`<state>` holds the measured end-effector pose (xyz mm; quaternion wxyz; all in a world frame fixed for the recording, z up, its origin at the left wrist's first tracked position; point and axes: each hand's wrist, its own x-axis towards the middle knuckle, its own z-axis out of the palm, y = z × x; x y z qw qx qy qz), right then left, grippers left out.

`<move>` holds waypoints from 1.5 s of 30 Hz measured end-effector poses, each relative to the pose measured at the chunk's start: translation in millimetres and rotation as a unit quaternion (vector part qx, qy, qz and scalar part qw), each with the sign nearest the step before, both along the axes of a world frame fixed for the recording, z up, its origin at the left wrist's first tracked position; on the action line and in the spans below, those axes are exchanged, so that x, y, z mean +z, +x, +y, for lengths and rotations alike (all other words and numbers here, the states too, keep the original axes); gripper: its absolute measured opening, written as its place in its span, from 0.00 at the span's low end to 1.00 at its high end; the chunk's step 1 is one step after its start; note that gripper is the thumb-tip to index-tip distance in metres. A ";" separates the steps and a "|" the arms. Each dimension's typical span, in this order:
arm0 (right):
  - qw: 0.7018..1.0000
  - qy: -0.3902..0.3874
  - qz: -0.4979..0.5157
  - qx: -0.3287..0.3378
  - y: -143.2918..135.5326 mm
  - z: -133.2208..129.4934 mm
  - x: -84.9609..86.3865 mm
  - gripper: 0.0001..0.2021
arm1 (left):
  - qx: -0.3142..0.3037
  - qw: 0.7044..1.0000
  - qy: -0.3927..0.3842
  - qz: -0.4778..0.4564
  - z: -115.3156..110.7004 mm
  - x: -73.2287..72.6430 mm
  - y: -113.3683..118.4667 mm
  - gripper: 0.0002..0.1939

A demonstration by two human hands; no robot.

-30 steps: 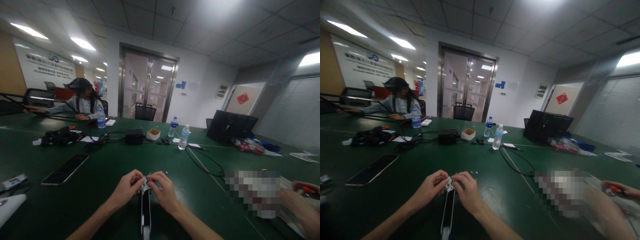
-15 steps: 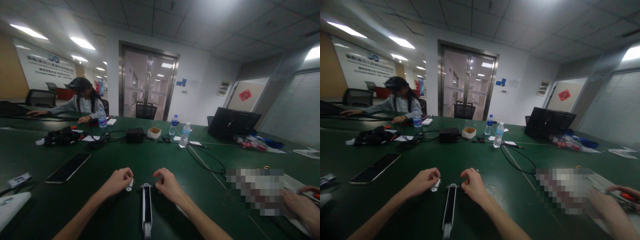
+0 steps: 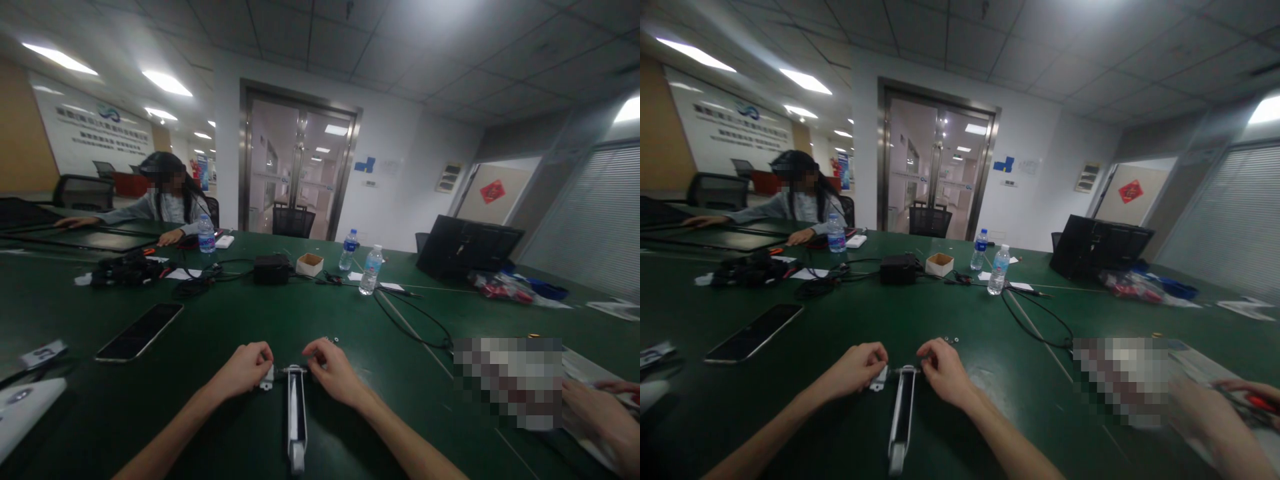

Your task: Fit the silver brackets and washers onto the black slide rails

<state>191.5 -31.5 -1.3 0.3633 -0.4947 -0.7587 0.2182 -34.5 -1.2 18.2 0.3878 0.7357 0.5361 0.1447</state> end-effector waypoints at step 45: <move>0.982 -0.143 0.121 0.002 1.9 6.1 -4.2 0.11 | -0.011 0.998 -0.056 -0.038 1.3 -6.5 0.8 0.11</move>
